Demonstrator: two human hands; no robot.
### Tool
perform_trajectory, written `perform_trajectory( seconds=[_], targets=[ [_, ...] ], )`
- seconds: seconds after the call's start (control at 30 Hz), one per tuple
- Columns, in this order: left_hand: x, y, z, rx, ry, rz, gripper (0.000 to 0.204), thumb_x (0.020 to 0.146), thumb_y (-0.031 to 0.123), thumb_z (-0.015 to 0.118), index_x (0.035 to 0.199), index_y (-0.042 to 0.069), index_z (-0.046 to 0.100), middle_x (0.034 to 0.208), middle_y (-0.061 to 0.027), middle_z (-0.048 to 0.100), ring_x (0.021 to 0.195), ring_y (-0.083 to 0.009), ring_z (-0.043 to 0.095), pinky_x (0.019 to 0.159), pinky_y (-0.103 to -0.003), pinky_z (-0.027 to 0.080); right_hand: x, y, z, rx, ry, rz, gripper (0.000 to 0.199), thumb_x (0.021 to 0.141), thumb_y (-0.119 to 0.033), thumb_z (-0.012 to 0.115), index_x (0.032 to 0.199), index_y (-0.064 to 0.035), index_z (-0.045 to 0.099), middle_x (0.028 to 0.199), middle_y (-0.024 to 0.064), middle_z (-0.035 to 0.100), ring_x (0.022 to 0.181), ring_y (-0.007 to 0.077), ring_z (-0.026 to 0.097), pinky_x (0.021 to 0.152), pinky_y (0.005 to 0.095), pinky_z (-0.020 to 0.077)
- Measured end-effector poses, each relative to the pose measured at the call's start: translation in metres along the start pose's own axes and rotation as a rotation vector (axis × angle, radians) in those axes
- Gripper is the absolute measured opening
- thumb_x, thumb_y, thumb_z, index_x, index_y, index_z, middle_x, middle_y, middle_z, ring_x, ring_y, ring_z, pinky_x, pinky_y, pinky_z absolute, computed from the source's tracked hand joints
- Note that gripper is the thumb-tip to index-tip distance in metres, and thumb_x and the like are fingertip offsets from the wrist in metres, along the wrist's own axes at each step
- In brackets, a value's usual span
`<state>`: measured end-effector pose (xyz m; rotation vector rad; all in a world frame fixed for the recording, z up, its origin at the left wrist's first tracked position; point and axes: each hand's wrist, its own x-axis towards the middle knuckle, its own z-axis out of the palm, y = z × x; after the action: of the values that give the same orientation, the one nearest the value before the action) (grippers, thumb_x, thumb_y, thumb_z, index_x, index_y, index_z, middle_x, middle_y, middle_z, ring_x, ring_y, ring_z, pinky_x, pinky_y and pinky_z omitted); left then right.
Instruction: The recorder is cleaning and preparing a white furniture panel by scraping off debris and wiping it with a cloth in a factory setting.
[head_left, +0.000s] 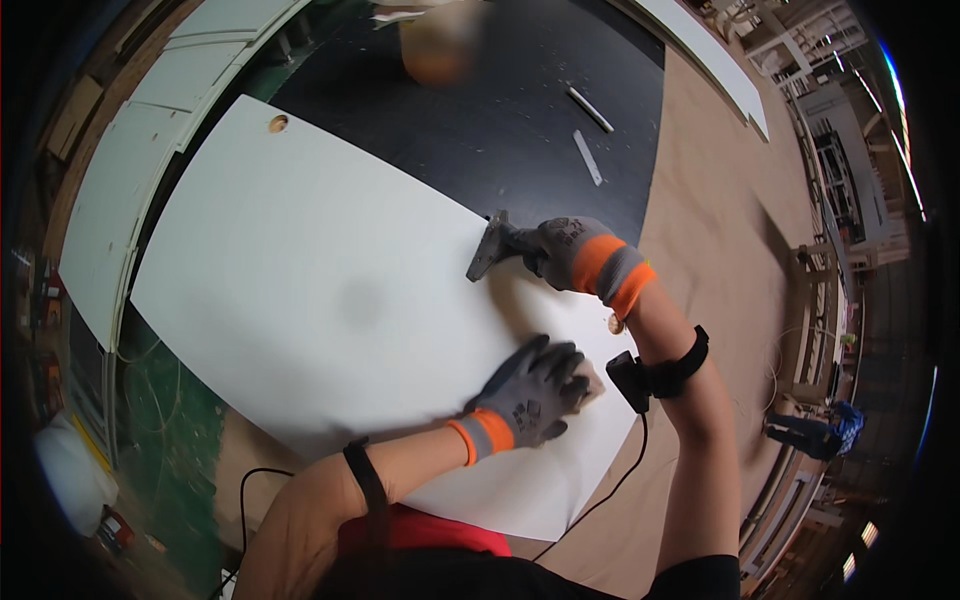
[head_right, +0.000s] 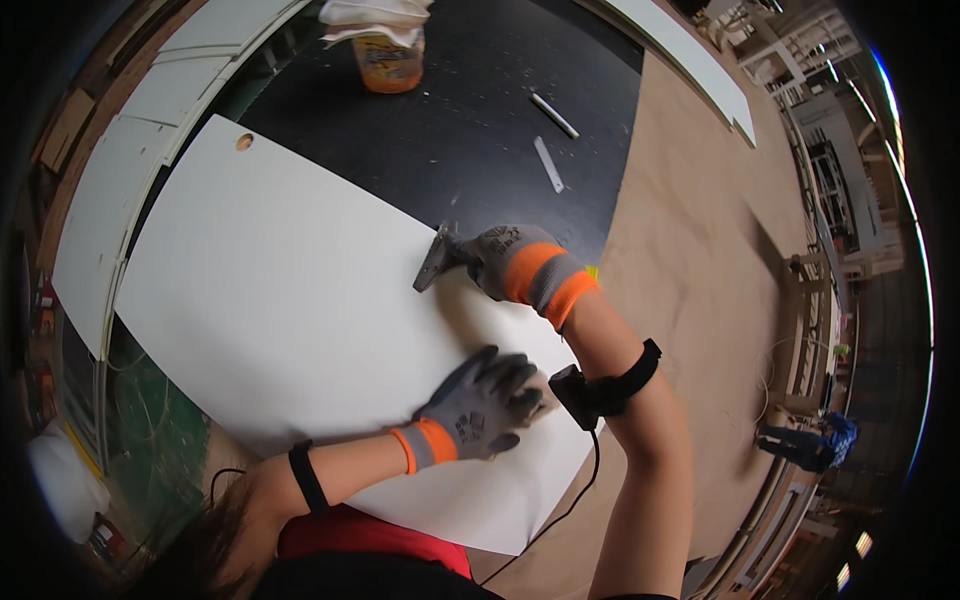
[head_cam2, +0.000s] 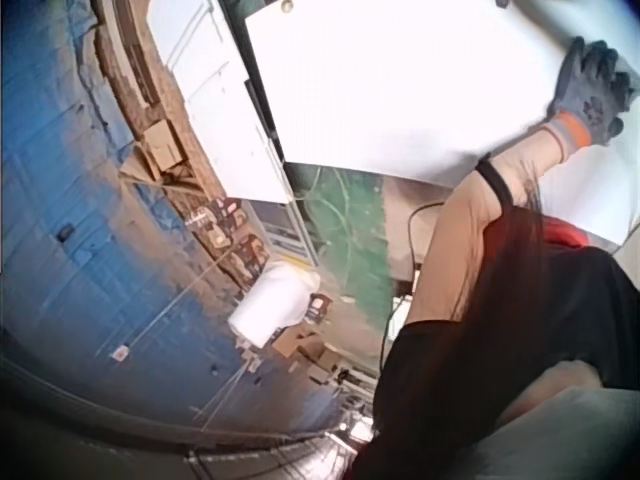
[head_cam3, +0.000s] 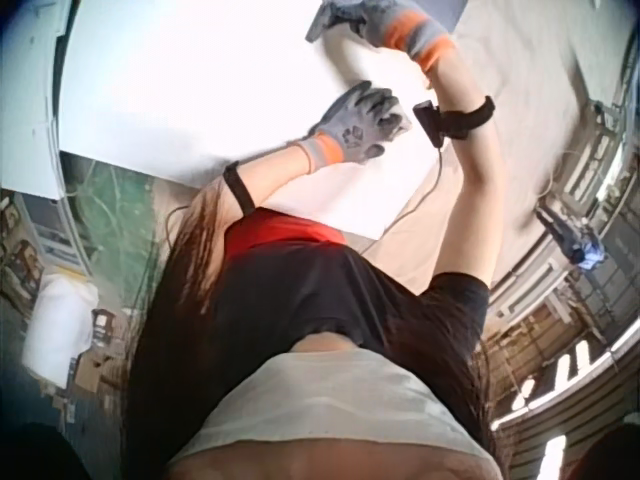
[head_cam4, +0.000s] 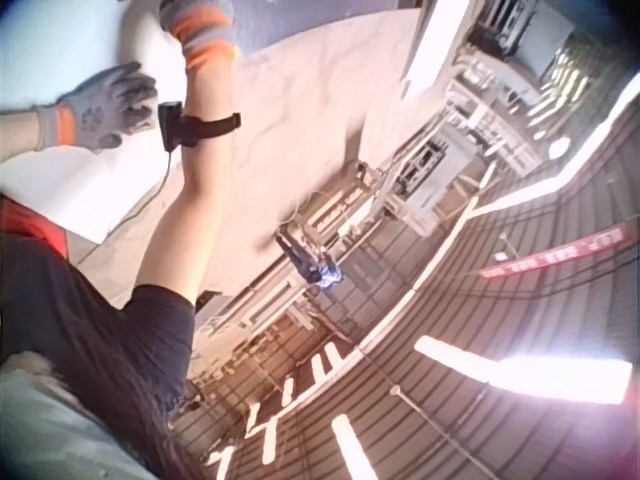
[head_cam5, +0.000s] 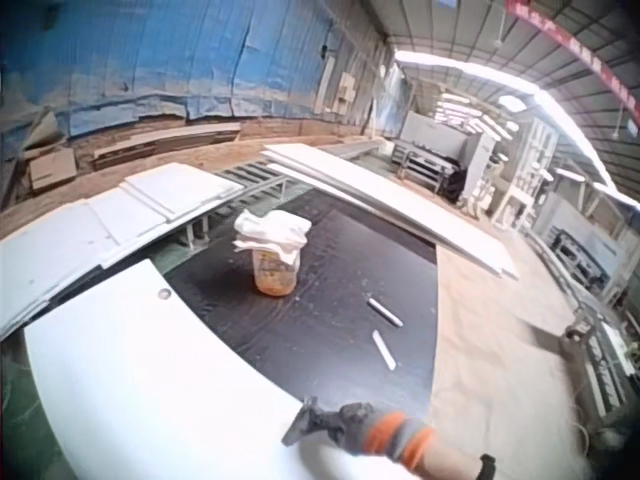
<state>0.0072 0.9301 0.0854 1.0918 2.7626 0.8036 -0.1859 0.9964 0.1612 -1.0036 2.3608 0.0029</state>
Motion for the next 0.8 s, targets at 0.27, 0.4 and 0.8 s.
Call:
perform_trajectory(
  seconds=[0.27,0.4,0.8],
  targets=[
    [-0.027,-0.094,-0.052,0.033,0.164,-0.154,0.064,0.07,0.038,0.07,0.124,0.011,0.047,0.134,-0.0142,0.04,0.132,-0.0319,0.035,0.111,-0.051,0.026,0.101,-0.067,-0.04,-0.073,-0.085,0.015,0.028,0.084,-0.017,0.054,0.108,-0.0141,0.067,0.086,0.0134,0.067,0.082,0.0349,0.064,0.075,0.0424,0.0505],
    [-0.027,-0.138,-0.093,-0.008,0.23,-0.166,0.039,0.065,0.028,0.067,0.1,0.012,0.059,0.115,-0.0101,0.054,0.113,-0.0274,0.049,0.103,-0.046,0.035,0.142,-0.101,-0.054,-0.091,0.004,-0.074,0.028,0.084,-0.018,0.055,0.109,-0.0143,0.067,0.089,0.0134,0.068,0.085,0.0348,0.064,0.078,0.0422,0.0509],
    [-0.144,-0.414,-0.228,0.652,0.817,-0.433,0.034,0.071,0.013,0.066,0.104,0.019,0.066,0.081,-0.0062,0.061,0.08,-0.0278,0.059,0.07,-0.04,0.048,0.135,-0.138,-0.104,0.261,0.621,-0.054,0.038,0.086,-0.013,0.055,0.123,-0.0148,0.059,0.093,0.018,0.068,0.087,0.0367,0.066,0.077,0.0446,0.0515]
  ],
)
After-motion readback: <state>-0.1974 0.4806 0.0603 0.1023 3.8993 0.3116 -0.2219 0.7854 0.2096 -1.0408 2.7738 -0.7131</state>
